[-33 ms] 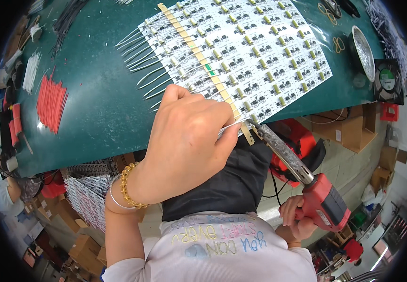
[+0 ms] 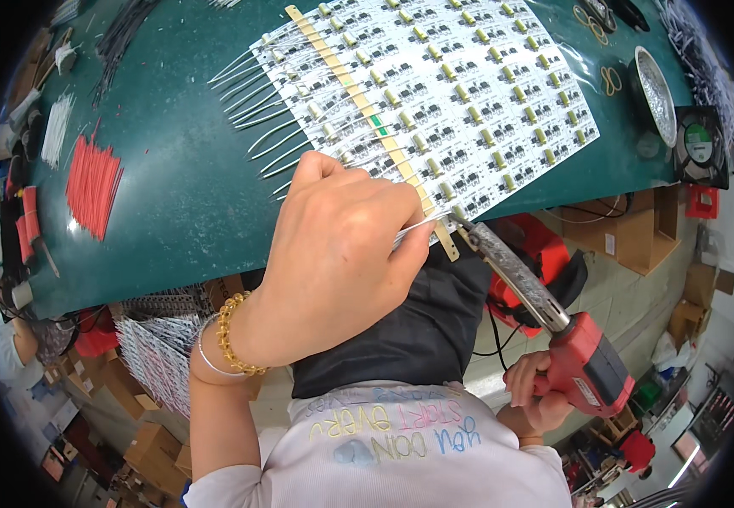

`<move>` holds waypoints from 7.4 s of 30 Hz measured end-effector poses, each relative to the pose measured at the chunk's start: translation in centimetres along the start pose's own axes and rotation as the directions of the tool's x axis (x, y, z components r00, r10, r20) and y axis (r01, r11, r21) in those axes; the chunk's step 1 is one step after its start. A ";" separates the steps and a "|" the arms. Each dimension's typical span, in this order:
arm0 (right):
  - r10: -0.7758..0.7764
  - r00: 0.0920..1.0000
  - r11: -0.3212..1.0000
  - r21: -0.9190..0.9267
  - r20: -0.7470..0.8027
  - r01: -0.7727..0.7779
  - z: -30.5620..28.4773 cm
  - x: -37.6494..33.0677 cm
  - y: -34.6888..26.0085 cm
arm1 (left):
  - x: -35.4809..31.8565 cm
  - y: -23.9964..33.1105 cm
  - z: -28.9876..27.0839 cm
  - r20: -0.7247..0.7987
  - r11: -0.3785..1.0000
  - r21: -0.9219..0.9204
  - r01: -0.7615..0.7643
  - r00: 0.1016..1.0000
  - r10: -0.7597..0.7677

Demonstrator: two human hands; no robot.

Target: The person uses a soldering iron to attach white wires to a circuit board populated with components. They pick up wires, position them on the board, and apply heat to secure them. The person also briefly handles a small yellow component and a plastic bag before resuming soldering.

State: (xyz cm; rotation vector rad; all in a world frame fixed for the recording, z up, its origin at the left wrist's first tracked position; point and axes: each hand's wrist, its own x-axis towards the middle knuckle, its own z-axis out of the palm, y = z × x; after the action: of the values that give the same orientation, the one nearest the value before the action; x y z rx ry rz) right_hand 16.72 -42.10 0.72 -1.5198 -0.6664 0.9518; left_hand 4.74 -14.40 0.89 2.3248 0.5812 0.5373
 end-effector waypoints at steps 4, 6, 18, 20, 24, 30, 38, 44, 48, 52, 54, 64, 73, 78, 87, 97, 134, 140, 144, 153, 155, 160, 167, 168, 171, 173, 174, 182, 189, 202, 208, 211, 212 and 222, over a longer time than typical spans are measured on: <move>-0.124 0.992 0.969 0.219 0.036 0.113 -1.5 0.0 2.3 | -0.4 -0.1 -0.2 -0.027 1.000 0.007 0.014 1.000 -0.014; -0.104 0.994 0.971 0.215 -0.020 0.106 -1.8 -0.7 2.8 | -0.5 -0.2 -0.1 -0.043 1.000 0.008 0.016 0.999 -0.015; -0.105 0.986 0.983 0.139 -0.129 0.123 0.8 0.6 0.6 | -1.5 2.1 -1.6 -0.197 0.997 0.027 0.067 0.979 -0.060; -0.107 0.988 0.979 0.160 -0.114 0.125 0.8 0.5 0.6 | -1.5 2.3 -0.8 -0.178 0.999 0.039 -0.014 0.984 0.020; -0.106 0.987 0.982 0.145 -0.122 0.123 0.5 -0.1 0.9 | -1.7 1.6 1.1 -0.201 0.999 0.036 0.022 0.979 -0.014; -0.137 0.985 0.972 0.177 -0.110 0.155 -0.2 -1.1 2.6 | -2.0 1.4 2.2 -0.228 0.992 0.117 0.040 0.974 -0.012; -0.010 0.994 0.997 0.077 -0.109 0.018 0.8 -0.5 1.1 | -2.5 1.2 2.8 -0.307 0.991 0.134 -0.005 0.951 0.046; -0.016 0.999 1.000 0.018 -0.035 0.016 0.3 -0.6 1.3 | -2.4 1.4 3.2 -0.322 0.985 0.168 -0.037 0.942 0.091; -0.038 0.999 0.997 0.066 -0.026 0.039 0.6 0.2 1.2 | -2.6 0.8 3.2 -0.327 0.984 0.176 -0.034 0.941 0.091; -0.081 0.993 0.992 0.086 -0.081 0.088 0.7 -0.1 1.1 | -2.4 1.2 3.4 -0.329 0.983 0.176 -0.054 0.938 0.110; -0.091 0.992 0.992 0.080 -0.090 0.098 0.6 -0.2 1.3 | -2.4 1.2 3.6 -0.328 0.983 0.173 -0.064 0.937 0.118; -0.372 0.916 0.912 0.126 -0.149 0.390 0.4 3.6 2.5 | -2.8 1.2 1.6 -0.395 0.991 0.122 -0.050 0.914 0.094; -0.641 0.679 0.767 -0.330 -0.357 0.550 0.3 9.4 -0.2 | -3.7 -5.0 -6.5 -0.464 0.982 0.181 0.049 0.885 0.042; -0.631 0.668 0.755 -0.508 -0.394 0.414 2.4 10.7 -2.8 | -2.3 -8.7 -9.5 -0.330 0.980 0.025 0.195 0.927 -0.176; -0.691 0.587 0.685 -0.642 -0.422 0.344 -1.4 13.6 -1.0 | 1.7 -13.2 -10.1 -0.313 0.977 -0.182 0.110 0.935 -0.164; -0.818 0.337 0.574 -0.618 -0.466 0.537 -2.7 18.5 6.8 | 1.1 -13.0 -10.0 -0.310 0.959 -0.264 0.105 0.932 -0.187; -0.879 0.179 0.475 -0.778 -0.442 0.411 1.0 19.3 6.3 | 1.8 -13.8 -11.1 -0.286 0.882 -0.434 0.182 0.901 -0.327; -0.802 0.359 0.591 -0.721 -0.477 0.362 0.5 18.0 4.8 | 0.8 -12.2 -10.7 -0.254 0.930 -0.332 0.155 0.935 -0.247; -0.767 0.474 0.598 -0.748 -0.432 0.288 -2.0 16.8 2.4 | 0.9 -11.2 -11.4 -0.213 0.944 -0.284 0.168 0.949 -0.233; -0.896 0.443 0.174 -0.946 -0.037 0.274 -2.0 16.1 -10.1 | 0.4 -11.6 -12.4 -0.235 0.939 -0.291 0.183 0.938 -0.255; -0.922 0.387 0.072 -0.977 0.011 0.200 -3.4 17.1 -11.7 | 0.2 -11.5 -12.7 -0.265 0.948 -0.272 0.162 0.935 -0.236; -0.943 0.330 0.088 -0.983 -0.030 0.161 -2.6 18.6 -14.4 | 1.0 -11.9 -12.7 -0.091 0.806 -0.448 0.386 0.878 -0.470; -0.840 0.452 0.416 -0.891 -0.300 0.181 -3.5 19.1 -9.6 | 0.7 -12.4 -12.4 -0.147 0.798 -0.455 0.395 0.850 -0.505; -0.857 0.442 0.376 -0.908 -0.265 0.184 -3.9 19.0 -9.4 | 0.8 -12.4 -12.2 -0.138 0.802 -0.449 0.394 0.856 -0.498; -0.860 0.456 0.340 -0.923 -0.227 0.181 -5.2 19.6 -8.3 | 1.2 -12.3 -12.0 -0.139 0.809 -0.425 0.405 0.854 -0.501; -0.820 0.489 0.396 -0.912 -0.296 0.112 -6.0 19.5 -8.1 | 1.4 -12.0 -11.9 -0.148 0.813 -0.431 0.391 0.858 -0.491; -0.789 0.537 0.412 -0.905 -0.298 0.103 -6.2 19.3 -8.4 | 1.3 -12.1 -11.8 -0.149 0.804 -0.437 0.403 0.849 -0.506; -0.688 0.723 0.242 -0.958 -0.059 0.152 -7.2 20.3 -10.7 | 1.1 -12.2 -11.7 -0.124 0.796 -0.420 0.436 0.841 -0.527; -0.536 0.841 0.089 -0.996 -0.073 -0.030 -9.8 23.2 -10.0 | 1.1 -12.2 -11.8 -0.137 0.825 -0.405 0.394 0.866 -0.481; -0.494 0.856 0.037 -0.987 -0.153 -0.156 -10.0 24.3 -9.3 | 0.8 -13.1 -11.6 -0.153 0.850 -0.404 0.338 0.891 -0.428; -0.527 0.839 -0.187 -0.944 -0.138 -0.272 -9.5 24.0 -8.3 | 0.8 -13.3 -11.8 -0.206 0.907 -0.339 0.249 0.921 -0.330; -0.630 0.773 -0.318 -0.883 -0.076 -0.346 -8.4 23.3 -6.3 | 0.6 -13.2 -11.9 -0.206 0.930 -0.289 0.227 0.934 -0.292; -0.678 0.735 -0.378 -0.848 -0.019 -0.370 -8.2 22.9 -5.7 | 0.5 -13.2 -11.8 -0.212 0.928 -0.295 0.228 0.931 -0.296; -0.200 0.979 0.164 -0.983 0.044 0.078 0.8 16.3 -7.8 | -0.2 -13.3 -11.8 -0.208 0.936 -0.270 0.224 0.936 -0.284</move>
State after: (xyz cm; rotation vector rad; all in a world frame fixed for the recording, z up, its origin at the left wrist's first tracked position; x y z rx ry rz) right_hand 25.12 -26.65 5.04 -2.5713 -1.5274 0.1318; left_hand -5.00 0.44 -0.22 1.9284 0.8704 0.7318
